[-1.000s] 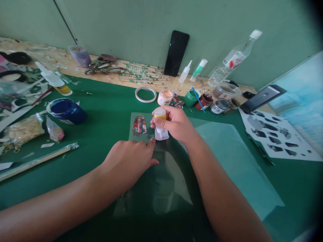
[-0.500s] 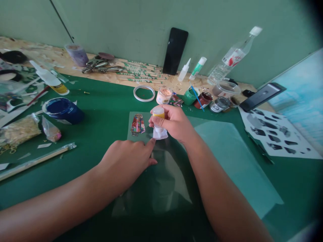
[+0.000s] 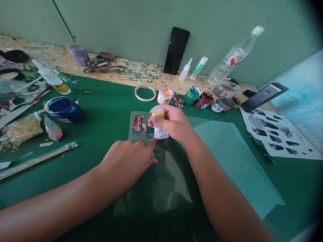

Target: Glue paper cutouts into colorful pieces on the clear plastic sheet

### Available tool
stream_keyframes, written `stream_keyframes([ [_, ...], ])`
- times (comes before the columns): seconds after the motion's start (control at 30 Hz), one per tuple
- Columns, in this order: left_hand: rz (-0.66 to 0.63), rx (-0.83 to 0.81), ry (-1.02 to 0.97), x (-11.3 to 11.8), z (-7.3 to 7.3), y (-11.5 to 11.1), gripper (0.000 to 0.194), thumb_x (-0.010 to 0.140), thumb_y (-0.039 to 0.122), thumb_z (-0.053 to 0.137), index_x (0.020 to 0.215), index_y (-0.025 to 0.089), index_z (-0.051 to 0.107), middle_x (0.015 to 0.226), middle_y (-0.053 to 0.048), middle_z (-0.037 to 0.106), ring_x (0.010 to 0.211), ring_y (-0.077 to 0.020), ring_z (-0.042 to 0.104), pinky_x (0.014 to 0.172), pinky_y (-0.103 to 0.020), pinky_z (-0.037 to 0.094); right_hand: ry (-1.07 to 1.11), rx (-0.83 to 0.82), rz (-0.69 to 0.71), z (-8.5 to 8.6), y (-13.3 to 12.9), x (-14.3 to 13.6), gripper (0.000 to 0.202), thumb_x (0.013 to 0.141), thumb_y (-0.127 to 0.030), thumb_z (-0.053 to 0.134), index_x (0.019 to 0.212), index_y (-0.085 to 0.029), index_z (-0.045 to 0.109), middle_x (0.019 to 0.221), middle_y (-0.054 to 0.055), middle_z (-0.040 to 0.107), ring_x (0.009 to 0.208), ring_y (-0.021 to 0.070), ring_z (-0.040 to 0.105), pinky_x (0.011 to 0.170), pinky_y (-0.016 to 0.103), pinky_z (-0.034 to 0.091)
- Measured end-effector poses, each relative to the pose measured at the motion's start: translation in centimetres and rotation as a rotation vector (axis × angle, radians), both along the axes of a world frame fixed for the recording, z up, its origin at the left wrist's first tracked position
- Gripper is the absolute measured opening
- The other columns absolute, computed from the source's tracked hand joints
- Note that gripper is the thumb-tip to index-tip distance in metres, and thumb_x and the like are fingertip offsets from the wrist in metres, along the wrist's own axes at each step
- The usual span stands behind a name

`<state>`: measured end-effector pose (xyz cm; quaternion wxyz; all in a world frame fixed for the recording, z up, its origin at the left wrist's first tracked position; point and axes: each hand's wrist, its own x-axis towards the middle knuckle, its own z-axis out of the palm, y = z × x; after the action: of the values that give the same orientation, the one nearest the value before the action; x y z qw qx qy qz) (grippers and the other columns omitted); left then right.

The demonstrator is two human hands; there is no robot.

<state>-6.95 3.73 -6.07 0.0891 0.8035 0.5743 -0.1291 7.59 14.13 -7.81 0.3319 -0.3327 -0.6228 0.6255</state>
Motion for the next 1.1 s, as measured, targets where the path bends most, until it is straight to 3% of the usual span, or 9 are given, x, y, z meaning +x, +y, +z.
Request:
stream_keyframes([
  [0.37,-0.008,-0.004,0.004,-0.08,-0.10,-0.07,0.056,0.094,0.051,0.052,0.144,0.026,0.047,0.090,-0.009,0.075,0.073,-0.0312,0.072,0.053,-0.034,0.049,0.018,-0.008,-0.003,-0.38,-0.08,-0.36,0.047,0.068,-0.053,0.081,0.093,-0.019,0.060,0.079,0.002,0.067,0.075,0.0186,0.068,0.063,0.029,0.053],
  [1.1,-0.007,-0.027,-0.002,-0.01,0.15,0.00,0.056,0.095,0.049,0.050,0.146,0.026,0.045,0.093,-0.009,0.075,0.075,-0.0312,0.072,0.053,-0.033,0.049,0.058,0.044,-0.050,-0.79,0.00,-0.63,0.039,0.074,-0.049,0.078,0.092,-0.019,0.060,0.076,0.001,0.067,0.073,0.0177,0.066,0.064,0.030,0.052],
])
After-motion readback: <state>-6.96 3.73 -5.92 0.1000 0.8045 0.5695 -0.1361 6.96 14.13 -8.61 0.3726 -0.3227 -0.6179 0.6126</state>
